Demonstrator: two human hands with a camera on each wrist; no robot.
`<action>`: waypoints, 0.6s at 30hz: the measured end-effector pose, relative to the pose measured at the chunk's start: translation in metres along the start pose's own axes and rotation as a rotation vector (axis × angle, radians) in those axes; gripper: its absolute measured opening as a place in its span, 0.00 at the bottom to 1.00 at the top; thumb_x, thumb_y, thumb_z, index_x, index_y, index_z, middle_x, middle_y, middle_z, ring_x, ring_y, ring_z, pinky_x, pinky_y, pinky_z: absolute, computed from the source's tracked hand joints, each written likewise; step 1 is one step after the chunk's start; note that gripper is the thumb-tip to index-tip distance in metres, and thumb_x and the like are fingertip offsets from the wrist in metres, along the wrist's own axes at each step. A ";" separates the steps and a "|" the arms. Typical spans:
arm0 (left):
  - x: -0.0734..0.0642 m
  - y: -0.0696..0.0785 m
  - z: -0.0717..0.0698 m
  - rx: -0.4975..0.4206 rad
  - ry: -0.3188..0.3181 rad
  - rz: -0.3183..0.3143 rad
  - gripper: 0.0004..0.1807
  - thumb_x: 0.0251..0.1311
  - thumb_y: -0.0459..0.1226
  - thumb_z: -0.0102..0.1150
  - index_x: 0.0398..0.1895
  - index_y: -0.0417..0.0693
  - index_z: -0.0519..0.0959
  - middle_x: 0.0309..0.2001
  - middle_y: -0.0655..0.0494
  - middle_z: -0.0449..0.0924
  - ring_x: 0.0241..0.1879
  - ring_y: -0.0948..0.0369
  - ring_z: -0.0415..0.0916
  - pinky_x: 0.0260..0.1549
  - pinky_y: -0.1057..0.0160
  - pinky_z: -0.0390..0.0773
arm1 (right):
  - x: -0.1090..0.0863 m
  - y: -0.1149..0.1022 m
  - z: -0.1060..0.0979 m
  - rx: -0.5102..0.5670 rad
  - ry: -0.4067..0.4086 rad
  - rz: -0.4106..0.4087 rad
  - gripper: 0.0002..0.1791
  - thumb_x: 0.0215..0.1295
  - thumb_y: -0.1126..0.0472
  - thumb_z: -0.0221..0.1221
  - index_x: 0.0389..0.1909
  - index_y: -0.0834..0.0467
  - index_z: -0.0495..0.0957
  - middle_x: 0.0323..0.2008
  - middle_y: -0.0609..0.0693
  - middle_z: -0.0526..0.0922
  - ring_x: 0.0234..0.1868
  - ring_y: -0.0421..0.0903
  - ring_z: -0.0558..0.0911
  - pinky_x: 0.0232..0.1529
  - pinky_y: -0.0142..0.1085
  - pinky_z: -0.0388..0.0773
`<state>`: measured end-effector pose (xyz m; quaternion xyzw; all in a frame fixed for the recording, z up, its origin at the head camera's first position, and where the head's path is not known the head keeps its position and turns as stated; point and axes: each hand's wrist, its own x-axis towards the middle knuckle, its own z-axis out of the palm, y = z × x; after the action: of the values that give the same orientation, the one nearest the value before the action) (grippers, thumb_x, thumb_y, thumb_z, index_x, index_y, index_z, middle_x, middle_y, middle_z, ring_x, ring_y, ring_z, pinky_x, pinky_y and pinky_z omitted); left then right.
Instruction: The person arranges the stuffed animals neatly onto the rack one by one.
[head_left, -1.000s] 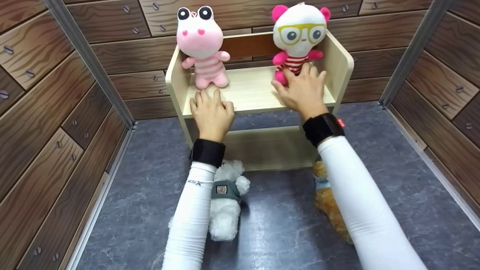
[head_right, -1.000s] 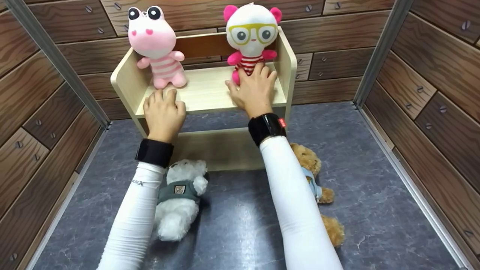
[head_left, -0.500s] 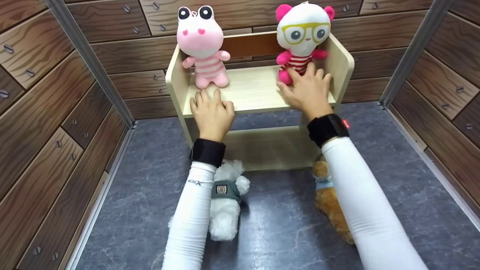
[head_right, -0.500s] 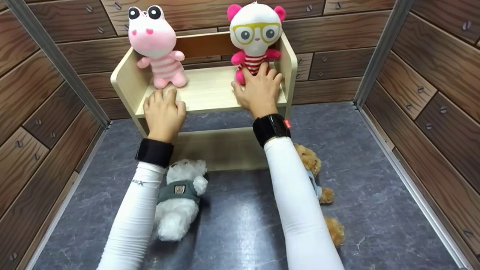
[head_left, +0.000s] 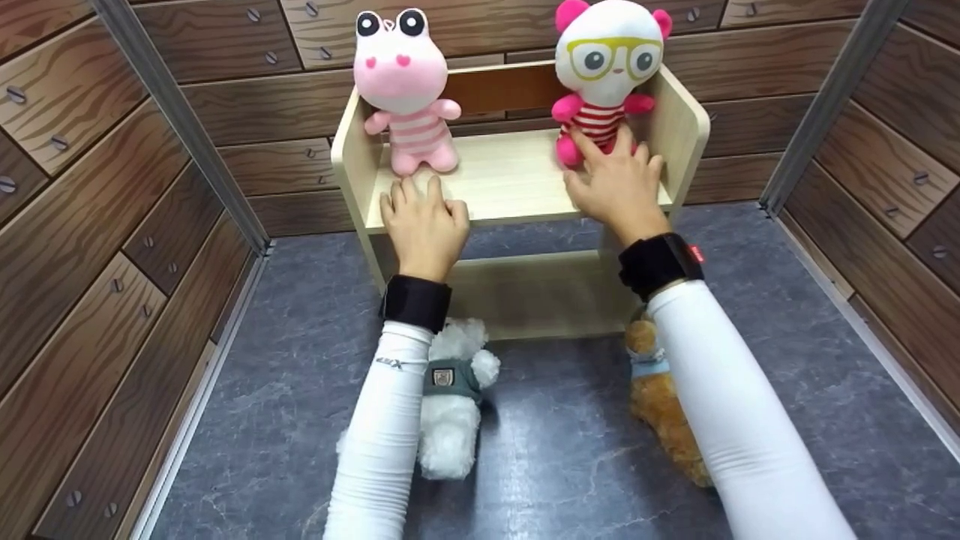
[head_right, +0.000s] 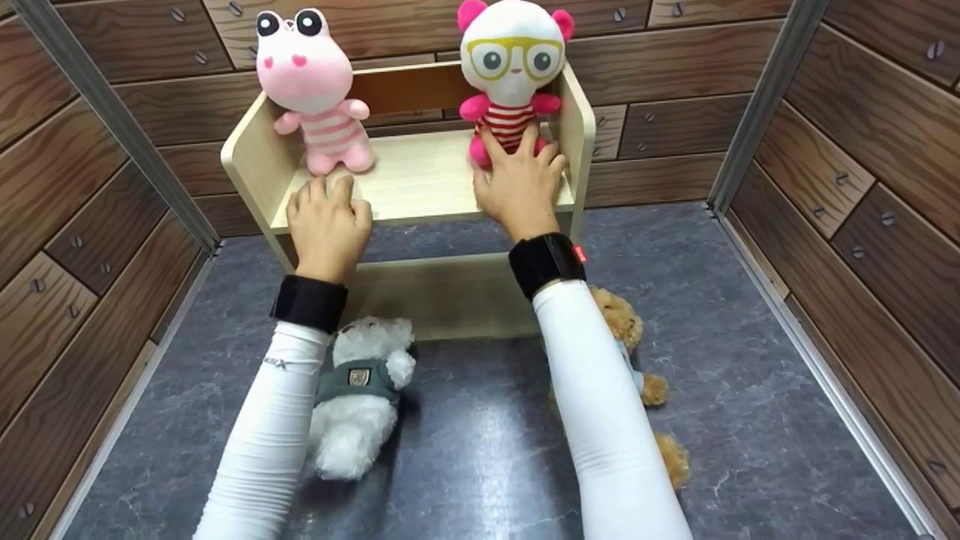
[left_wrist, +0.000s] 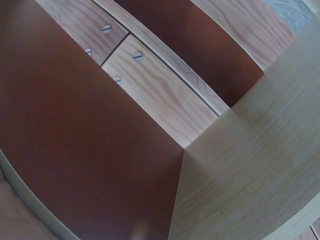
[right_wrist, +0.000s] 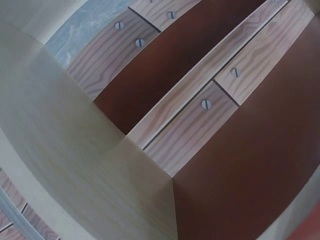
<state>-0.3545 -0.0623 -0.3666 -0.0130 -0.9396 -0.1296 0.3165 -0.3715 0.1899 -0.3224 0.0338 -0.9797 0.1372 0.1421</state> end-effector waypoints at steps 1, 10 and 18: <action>0.000 0.000 0.000 -0.001 0.001 0.000 0.25 0.60 0.43 0.39 0.54 0.43 0.78 0.57 0.37 0.73 0.64 0.42 0.66 0.67 0.41 0.57 | -0.001 0.001 0.000 0.003 0.000 0.000 0.36 0.69 0.40 0.45 0.78 0.34 0.52 0.75 0.72 0.44 0.67 0.76 0.59 0.61 0.69 0.52; -0.002 0.000 -0.001 -0.001 0.000 0.001 0.24 0.61 0.43 0.39 0.54 0.42 0.77 0.57 0.37 0.73 0.64 0.42 0.66 0.67 0.40 0.57 | -0.016 0.005 0.018 0.182 0.332 -0.014 0.24 0.65 0.52 0.53 0.60 0.54 0.76 0.66 0.70 0.62 0.57 0.70 0.72 0.57 0.60 0.66; 0.000 0.000 -0.001 0.010 -0.024 -0.005 0.25 0.62 0.43 0.38 0.55 0.43 0.77 0.58 0.37 0.73 0.65 0.42 0.65 0.68 0.41 0.56 | -0.031 0.014 0.034 0.232 0.515 -0.116 0.12 0.60 0.59 0.52 0.33 0.63 0.79 0.42 0.64 0.77 0.44 0.64 0.76 0.46 0.57 0.71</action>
<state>-0.3542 -0.0626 -0.3658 -0.0109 -0.9440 -0.1255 0.3050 -0.3529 0.1947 -0.3666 0.0699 -0.8857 0.2439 0.3889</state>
